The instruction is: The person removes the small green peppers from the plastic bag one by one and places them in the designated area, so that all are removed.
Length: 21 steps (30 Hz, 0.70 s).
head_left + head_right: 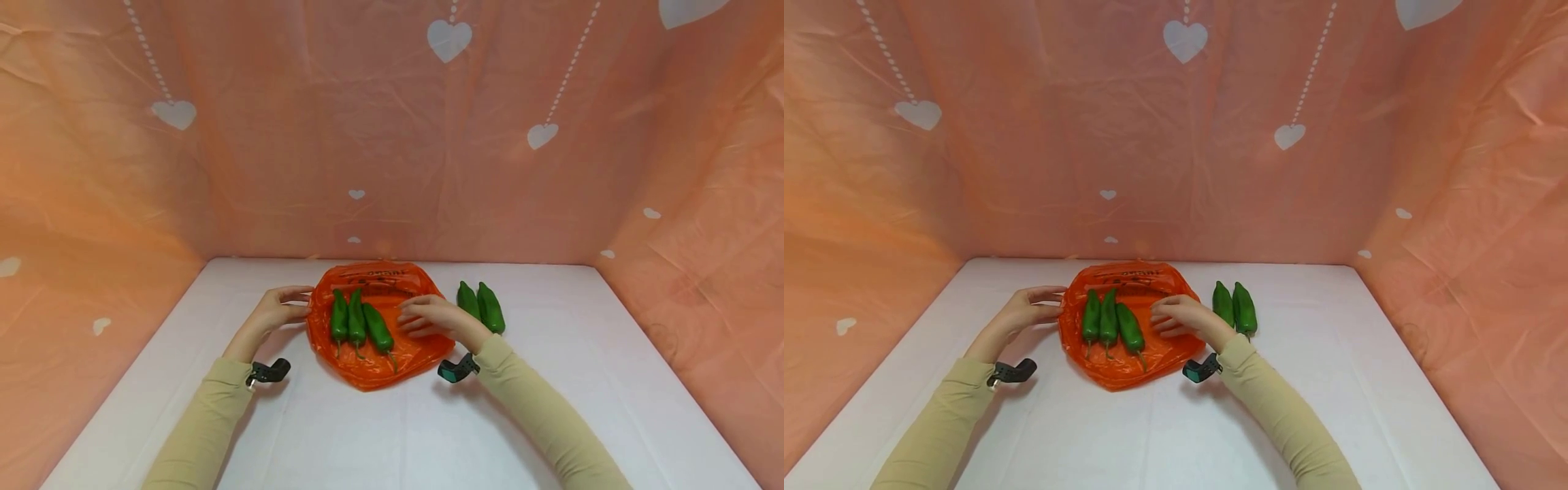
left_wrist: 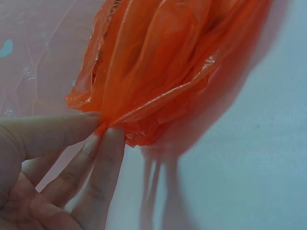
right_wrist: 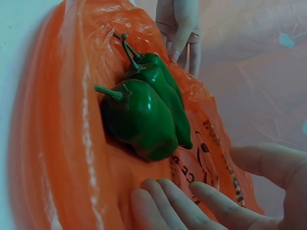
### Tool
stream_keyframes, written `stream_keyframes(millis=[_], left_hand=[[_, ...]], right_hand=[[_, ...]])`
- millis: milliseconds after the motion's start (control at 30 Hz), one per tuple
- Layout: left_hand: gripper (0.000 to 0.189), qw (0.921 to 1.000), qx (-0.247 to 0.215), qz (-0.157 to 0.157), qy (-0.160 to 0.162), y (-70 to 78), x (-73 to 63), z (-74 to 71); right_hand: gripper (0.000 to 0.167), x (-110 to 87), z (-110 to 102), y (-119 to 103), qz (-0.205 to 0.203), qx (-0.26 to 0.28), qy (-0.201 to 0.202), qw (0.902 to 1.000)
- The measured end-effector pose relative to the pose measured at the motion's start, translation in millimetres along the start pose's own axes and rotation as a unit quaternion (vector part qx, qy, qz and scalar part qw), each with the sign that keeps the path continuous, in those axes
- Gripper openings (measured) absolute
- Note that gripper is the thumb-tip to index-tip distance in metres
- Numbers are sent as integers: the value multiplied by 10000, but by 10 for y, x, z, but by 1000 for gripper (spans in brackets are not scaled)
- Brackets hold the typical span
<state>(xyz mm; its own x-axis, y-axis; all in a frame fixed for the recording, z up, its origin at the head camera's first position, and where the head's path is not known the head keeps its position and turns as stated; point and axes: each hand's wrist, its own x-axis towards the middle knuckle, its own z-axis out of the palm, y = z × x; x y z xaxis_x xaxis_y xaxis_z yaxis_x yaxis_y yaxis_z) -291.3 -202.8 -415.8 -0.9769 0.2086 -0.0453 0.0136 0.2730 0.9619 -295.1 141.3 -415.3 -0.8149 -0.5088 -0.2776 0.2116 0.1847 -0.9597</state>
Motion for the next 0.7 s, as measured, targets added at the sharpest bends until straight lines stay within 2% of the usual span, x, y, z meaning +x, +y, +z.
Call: stream_keyframes(millis=[400, 700], left_hand=[[53, 10000, 65, -23, 59, -34, 18, 7], [53, 9999, 131, 19, 73, -35, 23, 7]], right_hand=[[47, 75, 113, 22, -26, -171, -30, 9998], [44, 122, 177, -1, 110, -152, 43, 9998]])
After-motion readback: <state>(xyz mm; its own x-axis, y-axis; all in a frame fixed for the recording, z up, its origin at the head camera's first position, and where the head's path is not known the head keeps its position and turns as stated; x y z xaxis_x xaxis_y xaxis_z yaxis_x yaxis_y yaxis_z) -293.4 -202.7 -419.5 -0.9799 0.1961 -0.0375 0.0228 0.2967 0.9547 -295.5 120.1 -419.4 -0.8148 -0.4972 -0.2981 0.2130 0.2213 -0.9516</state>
